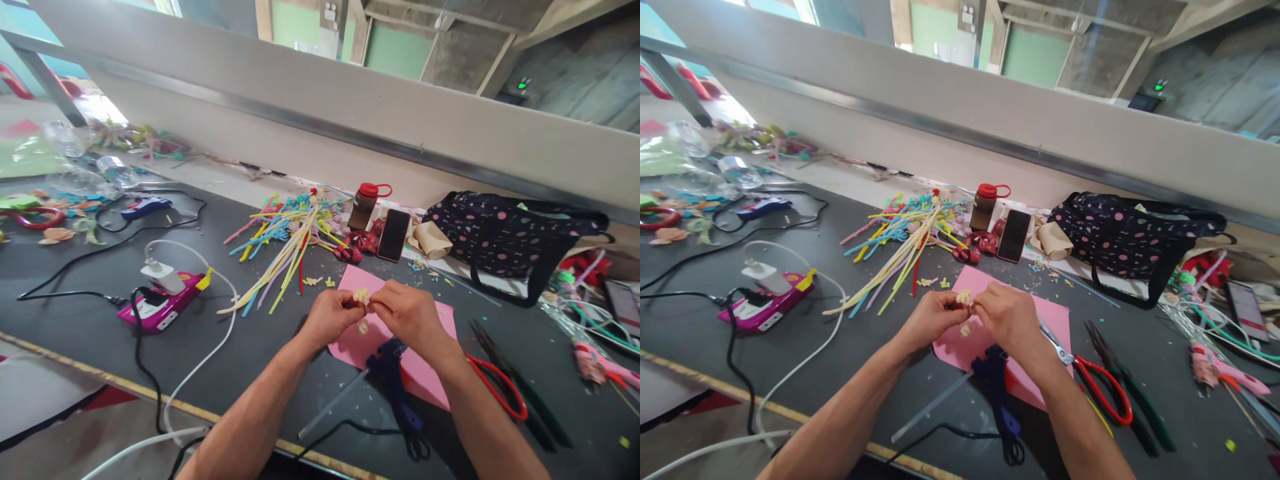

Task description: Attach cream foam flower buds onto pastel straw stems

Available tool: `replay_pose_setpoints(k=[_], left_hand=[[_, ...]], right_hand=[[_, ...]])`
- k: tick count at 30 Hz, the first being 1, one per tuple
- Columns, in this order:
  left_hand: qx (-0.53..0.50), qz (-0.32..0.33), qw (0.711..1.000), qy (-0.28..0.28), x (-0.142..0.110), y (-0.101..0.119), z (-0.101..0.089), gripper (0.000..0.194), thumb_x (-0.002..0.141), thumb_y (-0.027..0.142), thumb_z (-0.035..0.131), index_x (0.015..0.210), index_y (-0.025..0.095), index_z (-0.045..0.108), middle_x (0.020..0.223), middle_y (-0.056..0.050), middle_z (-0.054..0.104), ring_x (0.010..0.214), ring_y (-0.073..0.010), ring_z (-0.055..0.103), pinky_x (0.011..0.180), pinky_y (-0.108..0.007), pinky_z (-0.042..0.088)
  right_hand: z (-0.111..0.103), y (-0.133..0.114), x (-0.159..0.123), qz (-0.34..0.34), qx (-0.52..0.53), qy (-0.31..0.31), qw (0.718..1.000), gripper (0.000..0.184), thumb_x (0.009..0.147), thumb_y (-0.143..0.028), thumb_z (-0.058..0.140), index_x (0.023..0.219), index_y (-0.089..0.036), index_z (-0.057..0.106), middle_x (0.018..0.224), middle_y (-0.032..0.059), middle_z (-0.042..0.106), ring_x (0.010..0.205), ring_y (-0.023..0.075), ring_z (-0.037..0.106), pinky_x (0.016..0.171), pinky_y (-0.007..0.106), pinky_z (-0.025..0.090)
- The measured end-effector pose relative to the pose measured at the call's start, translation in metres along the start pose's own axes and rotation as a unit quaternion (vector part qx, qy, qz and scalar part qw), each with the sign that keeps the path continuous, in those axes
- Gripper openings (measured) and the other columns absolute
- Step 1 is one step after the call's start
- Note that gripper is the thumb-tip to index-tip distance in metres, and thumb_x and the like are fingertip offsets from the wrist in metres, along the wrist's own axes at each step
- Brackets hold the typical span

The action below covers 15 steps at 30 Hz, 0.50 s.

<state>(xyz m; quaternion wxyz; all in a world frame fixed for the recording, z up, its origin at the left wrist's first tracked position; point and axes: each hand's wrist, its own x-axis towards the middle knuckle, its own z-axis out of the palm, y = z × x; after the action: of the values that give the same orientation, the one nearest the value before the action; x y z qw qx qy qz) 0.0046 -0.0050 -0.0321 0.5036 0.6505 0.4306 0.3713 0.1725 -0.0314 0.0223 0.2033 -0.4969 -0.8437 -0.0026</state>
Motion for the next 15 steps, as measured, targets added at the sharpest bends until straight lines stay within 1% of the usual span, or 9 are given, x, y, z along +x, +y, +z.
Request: replay_pose_setpoints(k=[2,3,4,6,8,9,11,13,15], left_hand=[[-0.039,-0.003,0.998,-0.040,-0.002,0.004,0.000,0.014,0.064,0.025,0.060,0.067,0.013,0.066,0.057,0.002,0.055,0.054,-0.0096,0.044,0.051,-0.021,0.031],[-0.065,-0.006,0.996,-0.065,-0.003,0.006,0.000,0.015,0.064,0.025,0.062,0.068,0.012,0.066,0.057,0.002,0.054,0.052,-0.0090,0.043,0.050,-0.021,0.030],[-0.094,-0.011,0.991,-0.093,-0.004,0.009,0.000,0.015,0.064,0.026,0.063,0.068,0.011,0.066,0.057,0.002,0.053,0.051,-0.0084,0.041,0.050,-0.021,0.030],[-0.154,-0.021,0.977,-0.148,-0.007,0.013,0.001,0.017,0.063,0.026,0.066,0.069,0.010,0.066,0.056,0.002,0.052,0.050,-0.0075,0.040,0.049,-0.021,0.029],[-0.206,-0.028,0.962,-0.177,-0.010,0.017,0.002,0.018,0.062,0.027,0.068,0.069,0.010,0.066,0.057,0.001,0.053,0.051,-0.0076,0.041,0.050,-0.021,0.030],[-0.227,-0.031,0.957,-0.178,-0.011,0.019,0.003,0.019,0.062,0.027,0.069,0.069,0.010,0.066,0.059,0.000,0.054,0.052,-0.0079,0.043,0.051,-0.021,0.031],[-0.267,-0.041,0.950,-0.155,-0.011,0.021,0.004,0.018,0.060,0.026,0.071,0.068,0.010,0.066,0.061,-0.001,0.057,0.055,-0.0086,0.047,0.054,-0.021,0.034],[-0.302,-0.054,0.947,-0.101,-0.010,0.021,0.005,0.017,0.058,0.025,0.073,0.066,0.011,0.066,0.061,0.000,0.059,0.055,-0.0085,0.048,0.056,-0.021,0.036],[-0.330,-0.054,0.942,-0.032,-0.007,0.019,0.006,0.017,0.058,0.025,0.073,0.064,0.012,0.065,0.059,0.001,0.058,0.053,-0.0076,0.048,0.056,-0.020,0.037]], right_hand=[[-0.004,0.009,0.002,0.045,0.130,-0.030,0.990,0.017,0.081,-0.022,0.053,0.076,-0.019,0.069,0.072,0.0023,0.062,0.066,0.0119,0.056,0.060,0.022,0.036],[-0.005,0.014,0.002,0.068,0.201,-0.061,0.975,0.016,0.079,-0.022,0.055,0.074,-0.018,0.069,0.069,0.0016,0.062,0.063,0.0115,0.056,0.058,0.022,0.037],[-0.006,0.020,0.003,0.092,0.266,-0.099,0.954,0.016,0.078,-0.024,0.056,0.072,-0.017,0.069,0.064,0.0009,0.062,0.059,0.0111,0.055,0.055,0.021,0.037],[-0.005,0.030,0.004,0.129,0.374,-0.180,0.901,0.017,0.074,-0.029,0.060,0.068,-0.015,0.069,0.055,-0.0007,0.059,0.049,0.0095,0.050,0.048,0.021,0.035],[0.000,0.039,0.005,0.147,0.451,-0.234,0.849,0.018,0.067,-0.032,0.066,0.066,-0.014,0.068,0.052,-0.0016,0.058,0.045,0.0079,0.045,0.044,0.020,0.032],[0.004,0.042,0.006,0.152,0.482,-0.243,0.828,0.018,0.064,-0.031,0.069,0.065,-0.013,0.068,0.053,-0.0013,0.058,0.045,0.0078,0.045,0.045,0.020,0.032],[0.013,0.043,0.007,0.172,0.537,-0.218,0.796,0.017,0.060,-0.030,0.071,0.061,-0.013,0.068,0.053,-0.0007,0.058,0.046,0.0077,0.044,0.045,0.020,0.032],[0.022,0.038,0.008,0.201,0.578,-0.163,0.774,0.019,0.059,-0.030,0.071,0.060,-0.012,0.067,0.049,-0.0019,0.054,0.043,0.0065,0.039,0.043,0.020,0.028],[0.029,0.030,0.008,0.222,0.598,-0.115,0.761,0.019,0.060,-0.031,0.070,0.061,-0.012,0.066,0.045,-0.0041,0.048,0.040,0.0052,0.033,0.041,0.020,0.022]])
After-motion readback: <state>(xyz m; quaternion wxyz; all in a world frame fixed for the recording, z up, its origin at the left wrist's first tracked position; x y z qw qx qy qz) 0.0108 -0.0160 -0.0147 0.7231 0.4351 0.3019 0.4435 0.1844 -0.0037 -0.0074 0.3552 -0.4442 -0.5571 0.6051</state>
